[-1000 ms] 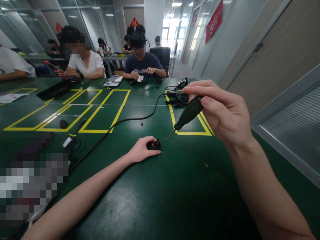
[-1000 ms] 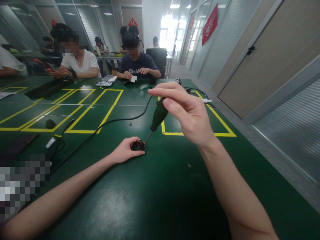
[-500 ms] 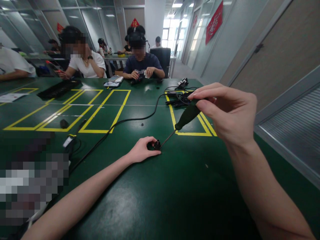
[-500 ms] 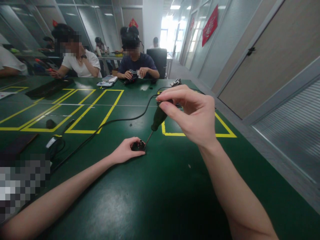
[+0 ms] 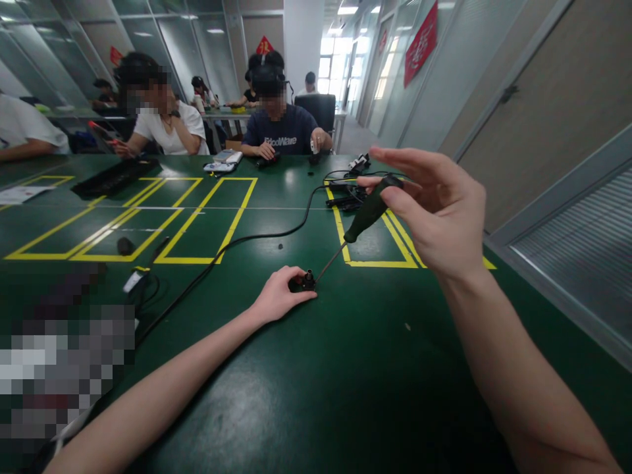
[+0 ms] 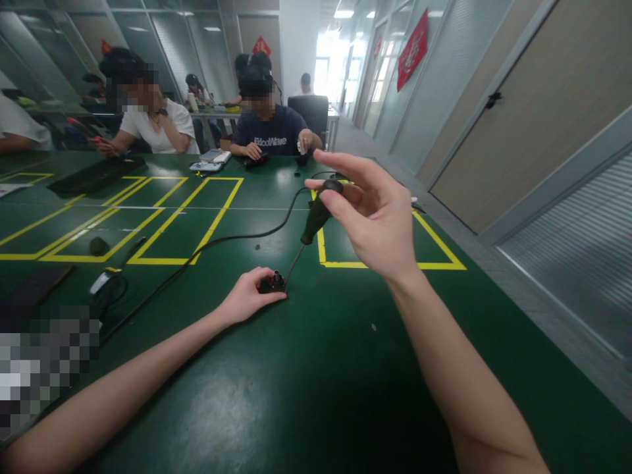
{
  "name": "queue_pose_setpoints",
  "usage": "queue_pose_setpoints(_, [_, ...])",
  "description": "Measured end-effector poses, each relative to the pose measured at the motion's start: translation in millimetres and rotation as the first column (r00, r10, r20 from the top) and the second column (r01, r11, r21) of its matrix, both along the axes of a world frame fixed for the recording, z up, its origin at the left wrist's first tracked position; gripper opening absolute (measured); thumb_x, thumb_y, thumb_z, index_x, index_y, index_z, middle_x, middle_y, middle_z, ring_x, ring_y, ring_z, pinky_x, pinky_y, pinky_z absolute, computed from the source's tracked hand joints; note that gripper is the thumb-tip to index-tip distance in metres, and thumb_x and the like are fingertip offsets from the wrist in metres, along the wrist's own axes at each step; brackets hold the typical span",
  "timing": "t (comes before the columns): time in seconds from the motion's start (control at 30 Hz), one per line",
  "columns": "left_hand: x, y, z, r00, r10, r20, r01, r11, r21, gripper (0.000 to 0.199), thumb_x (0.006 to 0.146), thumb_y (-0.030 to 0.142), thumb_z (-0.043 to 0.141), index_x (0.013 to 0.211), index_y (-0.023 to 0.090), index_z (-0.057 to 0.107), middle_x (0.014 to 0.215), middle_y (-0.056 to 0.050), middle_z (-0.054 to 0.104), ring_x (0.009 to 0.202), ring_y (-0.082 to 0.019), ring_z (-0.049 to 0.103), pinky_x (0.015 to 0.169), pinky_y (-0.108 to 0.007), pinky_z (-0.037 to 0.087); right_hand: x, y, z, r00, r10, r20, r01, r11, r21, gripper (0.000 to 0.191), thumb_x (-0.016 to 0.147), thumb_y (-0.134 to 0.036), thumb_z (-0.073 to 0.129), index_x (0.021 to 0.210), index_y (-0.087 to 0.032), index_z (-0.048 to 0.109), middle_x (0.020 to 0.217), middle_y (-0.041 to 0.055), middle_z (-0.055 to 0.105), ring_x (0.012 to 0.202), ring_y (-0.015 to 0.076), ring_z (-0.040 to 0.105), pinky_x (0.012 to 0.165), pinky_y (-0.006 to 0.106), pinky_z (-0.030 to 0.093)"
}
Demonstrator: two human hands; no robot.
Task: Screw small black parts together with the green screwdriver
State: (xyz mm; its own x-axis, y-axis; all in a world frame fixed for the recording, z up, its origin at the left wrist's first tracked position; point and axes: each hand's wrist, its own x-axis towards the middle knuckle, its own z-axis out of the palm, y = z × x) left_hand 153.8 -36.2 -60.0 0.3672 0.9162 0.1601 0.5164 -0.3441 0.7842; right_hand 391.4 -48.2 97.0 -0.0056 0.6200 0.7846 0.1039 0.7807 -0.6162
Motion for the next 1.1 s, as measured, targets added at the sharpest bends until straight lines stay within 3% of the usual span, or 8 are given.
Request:
queue_pose_setpoints(0.07, [0,0,-0.3,0.999,0.033,-0.007,-0.033,0.999,-0.002,0.028,0.076,0.035,0.087,0.095,0.021,0.074,0.094,-0.003,0.072,0.086,-0.020,0.065,0.082,-0.035,0.052,1,9,-5.2,0.998,0.006,-0.068,-0.007,1.000,-0.005,0.022,0.085,-0.033,0.084,0.105,-0.033,0.074,0.118,-0.0003,0.078,0.108,0.0234,0.078,0.102,0.042,0.064])
queue_pose_setpoints(0.2, [0,0,-0.7,0.996,0.088,-0.007,-0.088,0.996,0.007,0.026,0.077,0.035,0.086,0.096,0.022,0.074,0.095,-0.004,0.072,0.088,-0.022,0.066,0.081,-0.035,0.051,6,24,-14.4,0.991,0.004,-0.136,-0.013,0.998,-0.068,0.017,0.084,-0.036,0.084,0.095,-0.028,0.074,0.098,0.0002,0.081,0.099,0.0223,0.079,0.097,0.041,0.066])
queue_pose_setpoints(0.43, [0,0,-0.1,0.992,0.129,-0.013,-0.128,0.992,0.019,0.024,0.078,0.035,0.085,0.095,0.022,0.074,0.093,-0.003,0.072,0.086,-0.021,0.065,0.080,-0.035,0.051,16,38,-20.9,0.990,-0.081,-0.117,0.073,0.995,-0.071,0.015,0.082,-0.036,0.086,0.094,-0.030,0.081,0.101,0.0003,0.081,0.104,0.0220,0.076,0.099,0.040,0.063])
queue_pose_setpoints(0.6, [0,1,0.2,0.993,0.116,-0.009,-0.116,0.993,0.013,0.023,0.079,0.035,0.084,0.093,0.022,0.073,0.095,-0.004,0.073,0.089,-0.022,0.066,0.082,-0.035,0.051,15,35,-20.8,0.994,-0.054,-0.098,0.042,0.992,-0.122,0.016,0.088,-0.039,0.078,0.101,-0.029,0.082,0.103,0.0020,0.081,0.102,0.0232,0.076,0.094,0.042,0.064])
queue_pose_setpoints(0.8, [-1,0,0.8,0.995,0.103,-0.008,-0.103,0.995,0.004,0.025,0.079,0.037,0.084,0.095,0.021,0.073,0.097,-0.004,0.074,0.092,-0.023,0.066,0.084,-0.037,0.052,10,27,-19.1,0.999,-0.007,-0.054,0.006,1.000,-0.007,0.022,0.080,-0.031,0.087,0.101,-0.034,0.081,0.114,0.0004,0.077,0.107,0.0231,0.075,0.095,0.041,0.065])
queue_pose_setpoints(1.1, [0,0,1.1,0.993,0.119,-0.024,-0.119,0.993,0.002,0.025,0.078,0.035,0.085,0.095,0.021,0.072,0.094,-0.003,0.073,0.089,-0.022,0.066,0.083,-0.035,0.051,5,17,-13.8,1.000,-0.008,-0.008,0.008,1.000,-0.023,0.019,0.086,-0.039,0.082,0.101,-0.030,0.074,0.111,0.0034,0.079,0.115,0.0263,0.073,0.100,0.045,0.063])
